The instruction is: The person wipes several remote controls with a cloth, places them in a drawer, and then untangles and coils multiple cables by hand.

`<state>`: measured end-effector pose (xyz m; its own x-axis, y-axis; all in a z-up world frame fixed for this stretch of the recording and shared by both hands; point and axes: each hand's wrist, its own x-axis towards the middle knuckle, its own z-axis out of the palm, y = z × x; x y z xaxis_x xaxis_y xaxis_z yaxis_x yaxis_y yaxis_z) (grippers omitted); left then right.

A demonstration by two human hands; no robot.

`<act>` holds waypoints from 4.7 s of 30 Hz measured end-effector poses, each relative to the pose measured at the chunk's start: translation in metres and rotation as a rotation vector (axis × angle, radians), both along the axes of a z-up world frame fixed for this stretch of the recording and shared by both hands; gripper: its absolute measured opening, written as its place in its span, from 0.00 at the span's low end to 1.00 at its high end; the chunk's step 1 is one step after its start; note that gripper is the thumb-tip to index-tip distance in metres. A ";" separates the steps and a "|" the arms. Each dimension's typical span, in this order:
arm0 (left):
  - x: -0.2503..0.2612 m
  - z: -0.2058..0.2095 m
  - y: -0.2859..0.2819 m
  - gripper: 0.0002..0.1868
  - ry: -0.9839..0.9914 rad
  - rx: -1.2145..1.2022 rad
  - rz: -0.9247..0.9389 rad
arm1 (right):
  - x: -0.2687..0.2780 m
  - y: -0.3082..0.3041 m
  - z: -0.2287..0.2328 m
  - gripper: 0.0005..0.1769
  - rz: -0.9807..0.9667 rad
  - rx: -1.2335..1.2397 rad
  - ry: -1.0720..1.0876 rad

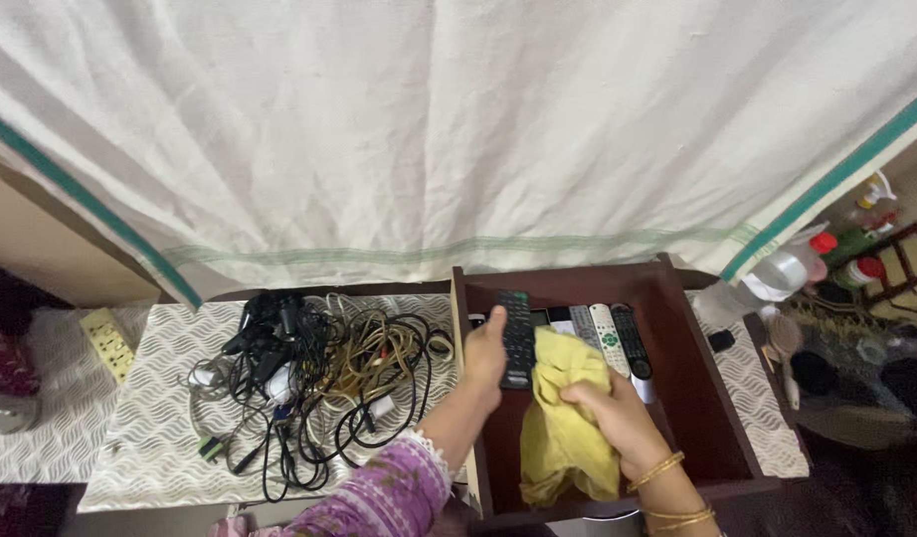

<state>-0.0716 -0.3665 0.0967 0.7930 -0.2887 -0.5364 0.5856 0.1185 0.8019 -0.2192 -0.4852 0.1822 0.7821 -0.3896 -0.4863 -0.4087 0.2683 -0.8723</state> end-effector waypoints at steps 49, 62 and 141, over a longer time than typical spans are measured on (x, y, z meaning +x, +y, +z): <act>0.028 -0.137 -0.083 0.12 -0.225 0.853 -0.156 | 0.100 -0.127 -0.171 0.27 0.120 -0.125 0.247; 0.043 -0.094 -0.110 0.06 -0.521 0.616 -0.018 | 0.123 -0.129 -0.151 0.24 0.055 0.001 0.236; 0.160 -0.118 0.301 0.13 -0.571 1.241 -0.103 | 0.242 0.251 -0.088 0.29 0.067 0.104 0.037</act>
<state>0.0882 -0.0658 -0.0213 0.9935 0.0667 -0.0921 0.1030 -0.8716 0.4793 0.0224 -0.2346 0.0943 0.7851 -0.2834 -0.5507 -0.4605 0.3276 -0.8250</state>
